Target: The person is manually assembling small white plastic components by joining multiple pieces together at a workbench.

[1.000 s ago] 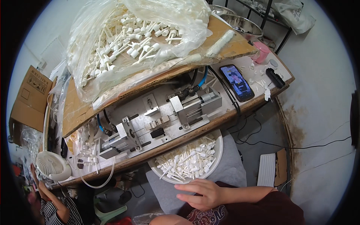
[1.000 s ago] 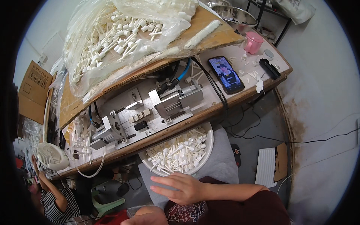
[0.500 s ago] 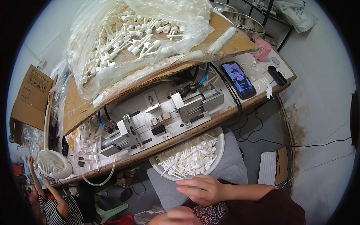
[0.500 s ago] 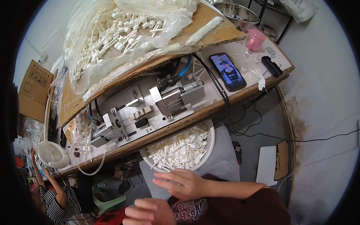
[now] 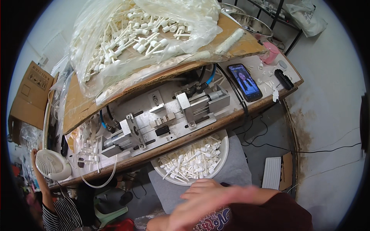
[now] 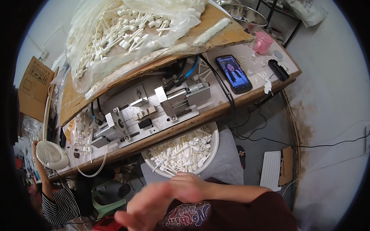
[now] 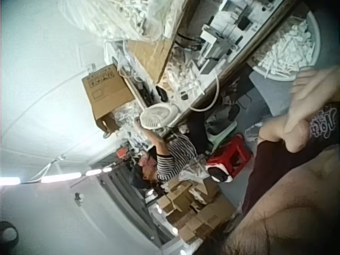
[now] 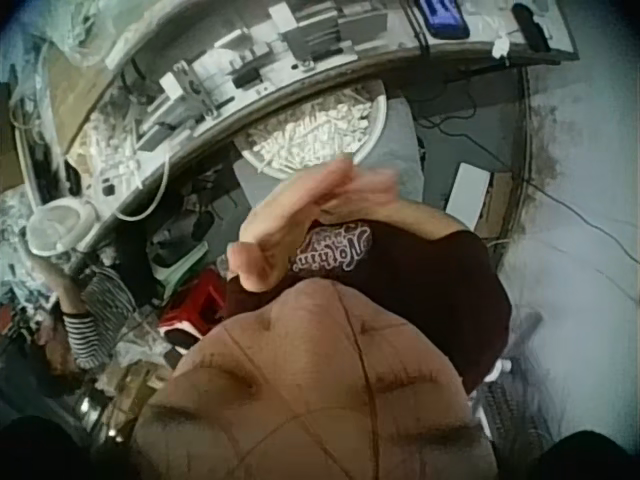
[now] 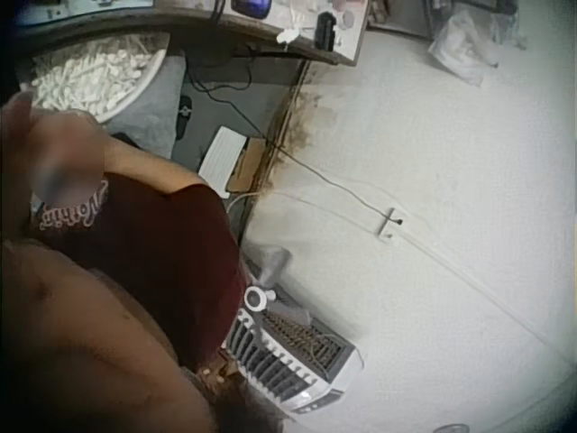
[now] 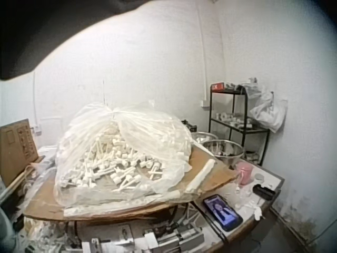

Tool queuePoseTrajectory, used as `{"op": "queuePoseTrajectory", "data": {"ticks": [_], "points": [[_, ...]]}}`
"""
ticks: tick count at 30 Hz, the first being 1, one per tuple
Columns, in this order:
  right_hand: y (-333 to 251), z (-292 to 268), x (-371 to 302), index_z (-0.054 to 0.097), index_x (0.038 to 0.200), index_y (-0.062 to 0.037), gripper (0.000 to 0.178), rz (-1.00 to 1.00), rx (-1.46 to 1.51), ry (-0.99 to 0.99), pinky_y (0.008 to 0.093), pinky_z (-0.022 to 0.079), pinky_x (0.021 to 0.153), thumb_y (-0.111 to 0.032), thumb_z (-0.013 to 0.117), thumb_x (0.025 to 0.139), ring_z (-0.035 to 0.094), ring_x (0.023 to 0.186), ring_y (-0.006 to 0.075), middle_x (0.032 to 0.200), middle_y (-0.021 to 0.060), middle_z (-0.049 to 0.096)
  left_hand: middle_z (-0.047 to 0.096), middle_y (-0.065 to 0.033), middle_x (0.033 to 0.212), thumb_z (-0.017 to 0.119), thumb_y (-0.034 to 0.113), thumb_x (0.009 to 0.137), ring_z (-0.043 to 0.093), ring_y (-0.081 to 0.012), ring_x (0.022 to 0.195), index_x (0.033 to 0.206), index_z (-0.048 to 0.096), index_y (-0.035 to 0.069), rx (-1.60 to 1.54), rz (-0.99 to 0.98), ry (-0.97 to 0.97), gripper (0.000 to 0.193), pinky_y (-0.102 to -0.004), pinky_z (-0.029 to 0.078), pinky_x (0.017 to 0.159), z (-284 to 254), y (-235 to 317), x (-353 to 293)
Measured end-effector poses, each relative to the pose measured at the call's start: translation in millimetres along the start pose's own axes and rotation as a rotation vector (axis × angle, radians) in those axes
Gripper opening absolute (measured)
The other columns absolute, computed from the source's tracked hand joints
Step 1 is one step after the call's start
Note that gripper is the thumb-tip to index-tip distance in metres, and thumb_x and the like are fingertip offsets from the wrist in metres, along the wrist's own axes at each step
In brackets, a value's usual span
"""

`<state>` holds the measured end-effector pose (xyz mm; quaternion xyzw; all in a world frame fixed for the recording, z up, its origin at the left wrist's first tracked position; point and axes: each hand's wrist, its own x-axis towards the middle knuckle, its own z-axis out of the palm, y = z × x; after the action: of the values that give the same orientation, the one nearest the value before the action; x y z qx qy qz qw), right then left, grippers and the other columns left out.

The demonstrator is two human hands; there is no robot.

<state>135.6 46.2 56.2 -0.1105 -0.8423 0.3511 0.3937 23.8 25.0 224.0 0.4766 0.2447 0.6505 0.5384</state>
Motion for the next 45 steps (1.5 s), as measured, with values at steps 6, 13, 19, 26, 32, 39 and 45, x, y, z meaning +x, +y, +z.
{"op": "queuePoseTrajectory", "data": {"ticks": [6, 13, 19, 26, 32, 39, 45], "points": [[-8.5, 0.7, 5.0, 0.065, 0.099, -0.0004, 0.028, 0.006, 0.008, -0.063, 0.0311, 0.045, 0.063, -0.005, 0.064, 0.071, 0.059, 0.071, 0.021, 0.078, 0.0053, 0.06, 0.066, -0.0375, 0.095, 0.025, 0.054, 0.103, 0.07, -0.0405, 0.086, 0.107, 0.058, -0.024, -0.584, -0.001, -0.253, 0.085, -0.0405, 0.057, 0.078, 16.8, 11.7, 2.4], [-6.3, -1.7, 6.0, 0.064, 0.097, -0.0029, 0.025, 0.041, 0.024, -0.056, 0.0319, 0.046, 0.064, -0.004, 0.066, 0.072, 0.058, 0.069, 0.0219, 0.075, 0.0045, 0.057, 0.069, -0.0303, 0.088, 0.041, 0.037, 0.104, 0.072, -0.0339, 0.078, 0.087, 0.069, -0.011, 0.044, 0.521, -0.488, 0.058, -0.0413, 0.058, 0.077, -41.8, -8.4, 14.1], [-2.0, -11.6, 10.0, 0.063, 0.099, -0.0037, 0.025, 0.048, -0.01, -0.043, 0.0334, 0.047, 0.065, -0.005, 0.067, 0.074, 0.058, 0.07, 0.0237, 0.078, 0.0047, 0.056, 0.072, -0.0116, 0.085, 0.046, 0.037, 0.101, 0.067, -0.0212, 0.071, 0.079, 0.066, 0.004, 0.968, 0.487, -0.169, 0.045, -0.0334, 0.056, 0.067, -54.3, 0.8, -9.8], [3.2, -25.8, 9.9, 0.064, 0.097, -0.0036, 0.024, 0.053, 0.006, -0.036, 0.035, 0.047, 0.063, -0.005, 0.068, 0.073, 0.059, 0.07, 0.0247, 0.078, 0.006, 0.058, 0.072, -0.0133, 0.083, 0.06, 0.028, 0.092, 0.066, -0.0213, 0.059, 0.076, 0.065, 0.003, 1.03, 0.494, -0.075, 0.03, -0.0297, 0.054, 0.056, -67.3, -34.5, -15.7], [10.5, -44.8, 17.4, 0.067, 0.094, -0.003, 0.021, 0.109, -0.033, 0.042, 0.0348, 0.046, 0.059, -0.002, 0.07, 0.072, 0.061, 0.067, 0.0238, 0.078, 0.0074, 0.063, 0.073, -0.014, 0.089, 0.072, 0.011, 0.078, 0.068, -0.0219, 0.064, 0.09, 0.067, 0.002, 1.052, 0.446, -0.056, 0.015, -0.0276, 0.053, 0.057, -83.7, -54.4, -23.5], [5.5, -61.0, 27.6, 0.069, 0.089, -0.0022, 0.016, 0.154, -0.094, 0.207, 0.0331, 0.046, 0.057, -0.001, 0.071, 0.074, 0.061, 0.06, 0.0241, 0.073, 0.0079, 0.065, 0.073, -0.0168, 0.085, 0.06, 0.0, 0.083, 0.069, -0.0204, 0.061, 0.098, 0.062, 0.0, 1.087, 0.375, -0.022, 0.015, -0.0263, 0.052, 0.058, -89.3, -68.5, -34.6], [-21.1, -108.1, 40.4, 0.062, 0.076, -0.0031, 0.011, 0.032, -0.041, 0.477, 0.0311, 0.044, 0.054, 0.003, 0.07, 0.072, 0.059, 0.054, 0.0198, 0.071, 0.0073, 0.067, 0.073, -0.015, 0.084, 0.058, -0.007, 0.083, 0.07, -0.0197, 0.062, 0.1, 0.062, -0.001, 1.078, 0.292, 0.023, 0.019, -0.0253, 0.051, 0.059, -96.1, -79.2, -51.5]]}}
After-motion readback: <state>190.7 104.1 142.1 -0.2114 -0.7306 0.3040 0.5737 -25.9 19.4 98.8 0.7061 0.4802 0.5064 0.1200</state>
